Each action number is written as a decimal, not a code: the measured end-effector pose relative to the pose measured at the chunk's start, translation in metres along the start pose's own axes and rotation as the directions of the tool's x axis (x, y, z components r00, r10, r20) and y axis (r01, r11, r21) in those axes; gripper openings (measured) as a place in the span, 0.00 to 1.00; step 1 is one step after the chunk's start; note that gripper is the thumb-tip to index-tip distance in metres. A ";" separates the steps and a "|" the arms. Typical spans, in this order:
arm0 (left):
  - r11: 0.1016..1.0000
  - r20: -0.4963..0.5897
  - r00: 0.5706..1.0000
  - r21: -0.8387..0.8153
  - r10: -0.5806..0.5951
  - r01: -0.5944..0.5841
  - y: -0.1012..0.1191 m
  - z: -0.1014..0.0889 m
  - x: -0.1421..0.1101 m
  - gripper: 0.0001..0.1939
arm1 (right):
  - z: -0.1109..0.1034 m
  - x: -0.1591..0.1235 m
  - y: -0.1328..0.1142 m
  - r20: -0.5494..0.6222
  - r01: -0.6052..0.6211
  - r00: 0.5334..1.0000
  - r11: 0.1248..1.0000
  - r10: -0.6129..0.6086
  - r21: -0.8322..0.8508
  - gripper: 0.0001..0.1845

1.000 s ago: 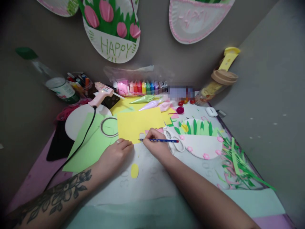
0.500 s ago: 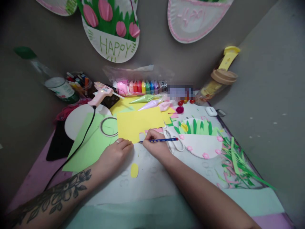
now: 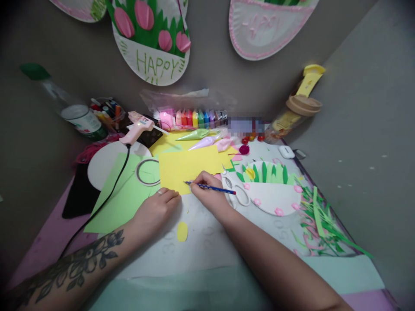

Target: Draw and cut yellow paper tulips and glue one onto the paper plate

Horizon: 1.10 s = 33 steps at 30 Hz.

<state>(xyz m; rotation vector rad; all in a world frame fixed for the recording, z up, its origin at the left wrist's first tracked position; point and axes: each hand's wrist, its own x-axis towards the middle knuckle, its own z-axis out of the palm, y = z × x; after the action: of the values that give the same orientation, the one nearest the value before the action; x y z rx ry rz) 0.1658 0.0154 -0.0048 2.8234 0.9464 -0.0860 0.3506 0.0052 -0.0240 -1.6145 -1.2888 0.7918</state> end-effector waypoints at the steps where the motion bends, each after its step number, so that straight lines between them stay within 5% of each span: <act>1: 1.000 -0.006 1.000 -0.001 0.002 -0.002 0.000 0.001 0.000 0.10 | 0.000 0.000 0.000 0.005 0.003 1.000 1.000 -0.003 -0.003 0.05; 33: 1.000 -0.048 0.999 0.000 0.012 -0.012 -0.001 0.003 0.000 0.10 | -0.009 -0.005 0.000 0.008 0.000 1.000 1.000 0.000 -0.006 0.07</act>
<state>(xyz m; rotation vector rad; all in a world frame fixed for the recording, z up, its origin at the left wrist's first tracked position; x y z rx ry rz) 0.1648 0.0156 -0.0074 2.8430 0.9389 -0.0161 0.3569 -0.0023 -0.0212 -1.6177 -1.2979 0.7958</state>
